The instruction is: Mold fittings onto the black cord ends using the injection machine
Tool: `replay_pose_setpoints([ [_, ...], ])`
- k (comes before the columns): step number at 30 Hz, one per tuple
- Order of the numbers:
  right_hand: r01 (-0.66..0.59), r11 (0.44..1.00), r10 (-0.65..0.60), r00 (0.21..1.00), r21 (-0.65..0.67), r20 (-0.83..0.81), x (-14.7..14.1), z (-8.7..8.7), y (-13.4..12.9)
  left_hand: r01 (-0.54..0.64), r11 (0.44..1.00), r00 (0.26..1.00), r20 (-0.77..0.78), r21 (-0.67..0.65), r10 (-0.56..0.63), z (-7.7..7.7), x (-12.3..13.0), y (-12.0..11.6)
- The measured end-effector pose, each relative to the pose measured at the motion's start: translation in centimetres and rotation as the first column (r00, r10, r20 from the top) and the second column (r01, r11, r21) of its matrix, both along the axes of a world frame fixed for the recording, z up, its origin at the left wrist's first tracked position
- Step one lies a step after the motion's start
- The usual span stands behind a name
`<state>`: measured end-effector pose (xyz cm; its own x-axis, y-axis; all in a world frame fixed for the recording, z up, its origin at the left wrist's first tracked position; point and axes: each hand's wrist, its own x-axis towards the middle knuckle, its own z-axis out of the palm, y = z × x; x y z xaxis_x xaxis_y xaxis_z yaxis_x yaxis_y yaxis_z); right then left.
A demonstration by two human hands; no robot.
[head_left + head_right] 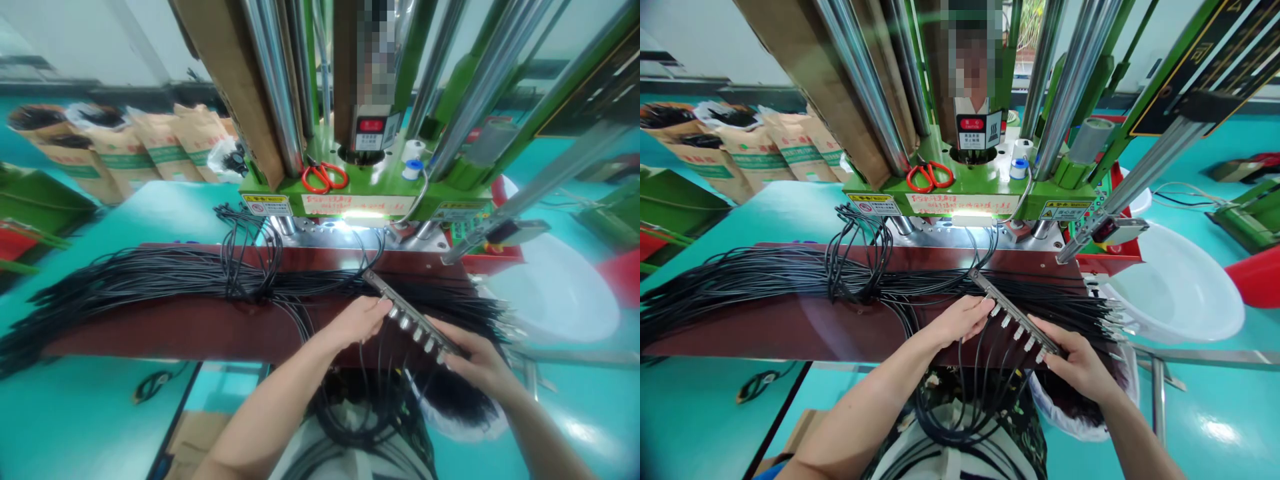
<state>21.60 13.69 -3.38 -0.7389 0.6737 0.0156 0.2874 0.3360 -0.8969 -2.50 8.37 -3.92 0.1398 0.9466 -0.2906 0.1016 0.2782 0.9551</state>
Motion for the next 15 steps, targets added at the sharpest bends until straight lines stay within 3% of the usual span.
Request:
replay_pose_setpoints([
  [8, -0.064, 0.993, 0.050, 0.988, 0.094, 0.147, -0.8, 0.4, -0.4, 0.009, 0.998, 0.992, 0.126, -0.066, 0.000, -0.2, -0.3, 0.1],
  [15, 0.145, 0.986, -0.146, 0.989, -0.079, -0.002, 0.1, 0.2, -0.3, -0.120, 0.992, 0.992, 0.053, 0.031, 0.118, 1.0, 0.0, 0.9],
])
